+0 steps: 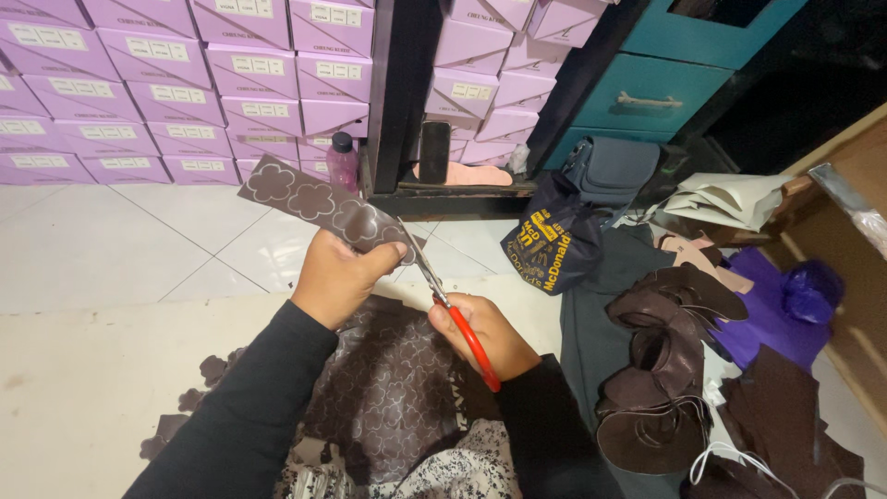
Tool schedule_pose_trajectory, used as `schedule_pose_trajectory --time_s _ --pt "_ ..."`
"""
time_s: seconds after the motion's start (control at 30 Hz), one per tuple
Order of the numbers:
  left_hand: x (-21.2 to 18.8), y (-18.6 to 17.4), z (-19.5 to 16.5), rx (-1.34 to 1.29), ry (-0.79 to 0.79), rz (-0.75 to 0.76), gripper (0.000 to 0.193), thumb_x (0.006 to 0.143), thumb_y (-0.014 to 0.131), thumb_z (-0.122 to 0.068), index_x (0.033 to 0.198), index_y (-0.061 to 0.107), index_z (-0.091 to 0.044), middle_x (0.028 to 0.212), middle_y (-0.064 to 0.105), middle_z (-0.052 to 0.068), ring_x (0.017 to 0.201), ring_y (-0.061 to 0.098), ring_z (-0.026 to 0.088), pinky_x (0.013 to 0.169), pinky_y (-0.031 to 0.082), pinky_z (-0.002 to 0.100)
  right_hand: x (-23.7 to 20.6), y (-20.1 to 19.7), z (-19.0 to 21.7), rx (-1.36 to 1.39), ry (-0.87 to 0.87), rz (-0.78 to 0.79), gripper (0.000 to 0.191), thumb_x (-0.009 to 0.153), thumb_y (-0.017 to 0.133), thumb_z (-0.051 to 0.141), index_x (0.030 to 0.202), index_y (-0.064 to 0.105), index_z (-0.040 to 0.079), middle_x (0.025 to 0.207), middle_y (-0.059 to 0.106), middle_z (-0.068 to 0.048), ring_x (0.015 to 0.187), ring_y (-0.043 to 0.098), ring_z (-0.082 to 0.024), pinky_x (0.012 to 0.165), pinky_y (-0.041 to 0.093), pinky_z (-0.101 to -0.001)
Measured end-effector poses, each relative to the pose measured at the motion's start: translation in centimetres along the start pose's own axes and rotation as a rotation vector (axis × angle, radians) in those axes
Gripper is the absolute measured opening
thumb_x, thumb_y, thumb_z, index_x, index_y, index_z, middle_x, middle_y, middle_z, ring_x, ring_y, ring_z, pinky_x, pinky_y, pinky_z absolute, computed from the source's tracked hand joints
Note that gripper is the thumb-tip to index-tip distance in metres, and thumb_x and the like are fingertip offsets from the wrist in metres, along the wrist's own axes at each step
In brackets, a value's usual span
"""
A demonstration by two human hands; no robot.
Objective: The person uses red-handled scissors to cut cloud-shaped pieces from a brown patterned fabric. They repeatedly cut along the outlines, rotate the fabric, and place the cut pieces on the floor.
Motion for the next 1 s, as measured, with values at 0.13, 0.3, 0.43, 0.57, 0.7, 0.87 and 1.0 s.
schedule_pose_trajectory --time_s 0.13,0.3,0.43,0.57,0.7,0.87,1.0 --pt "0.3 0.3 0.0 -0.084 0.022 0.055 0.011 0.084 0.075 -0.007 0.091 0.070 -0.001 0.080 0.071 0.002 0.071 0.064 0.007 0.064 0.051 0.025 0.0 0.0 0.0 0.016 -0.012 0.013 0.042 0.103 0.054 0.043 0.089 0.061 0.004 0.069 0.044 0.007 0.063 0.039 -0.004 0.053 0.031 -0.0252" --pt "0.5 -0.1 0.6 -0.095 0.039 0.042 0.018 0.082 0.076 -0.004 0.097 0.066 -0.001 0.088 0.073 0.003 0.077 0.068 0.008 0.070 0.054 0.025 0.1 -0.1 0.3 -0.041 -0.026 0.031 0.043 0.105 0.053 0.041 0.087 0.060 0.003 0.070 0.044 0.007 0.066 0.040 -0.004 0.057 0.034 -0.0255" --pt "0.6 -0.7 1.9 -0.022 -0.065 -0.032 0.022 0.083 0.080 -0.007 0.096 0.064 0.000 0.082 0.070 0.005 0.069 0.062 0.010 0.061 0.050 0.027 0.0 -0.2 0.5 -0.068 -0.040 0.035 0.042 0.105 0.054 0.040 0.088 0.061 0.002 0.071 0.045 0.007 0.069 0.041 -0.004 0.059 0.036 -0.0254" --pt "0.4 0.3 1.3 -0.163 -0.014 0.061 0.012 0.085 0.075 -0.009 0.094 0.070 -0.001 0.082 0.072 0.002 0.070 0.065 0.007 0.062 0.052 0.024 0.1 -0.3 0.6 -0.074 -0.083 0.027 0.040 0.105 0.054 0.040 0.092 0.062 0.003 0.075 0.049 0.006 0.072 0.044 -0.004 0.063 0.039 -0.0244" --pt "0.2 0.9 1.9 -0.121 -0.084 0.079 0.008 0.085 0.076 -0.007 0.090 0.074 -0.001 0.076 0.070 0.002 0.064 0.059 0.007 0.055 0.044 0.025 0.3 0.0 0.2 -0.032 -0.063 0.047 0.039 0.104 0.055 0.042 0.094 0.059 0.005 0.074 0.048 0.005 0.068 0.045 -0.006 0.060 0.039 -0.0249" --pt "0.3 1.4 2.2 -0.174 -0.078 0.089 0.008 0.087 0.076 -0.007 0.093 0.073 -0.003 0.080 0.070 0.000 0.067 0.058 0.006 0.059 0.045 0.024 0.3 0.0 -0.2 0.001 -0.055 0.052 0.042 0.103 0.051 0.047 0.095 0.058 0.006 0.073 0.048 0.005 0.065 0.048 -0.006 0.059 0.042 -0.0244" --pt "0.1 1.7 2.6 -0.262 -0.075 0.074 0.011 0.087 0.076 -0.007 0.098 0.072 -0.005 0.085 0.071 0.000 0.069 0.059 0.005 0.062 0.046 0.024 0.4 -0.1 -0.7 0.081 -0.046 0.022 0.044 0.104 0.049 0.047 0.094 0.059 0.005 0.067 0.047 0.002 0.059 0.046 -0.008 0.055 0.040 -0.0244"
Point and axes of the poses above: each hand's wrist, its own x-axis towards the middle knuckle, its own y-axis out of the palm, z = x × y, the point moved 9 cm from there along x, towards the middle knuckle
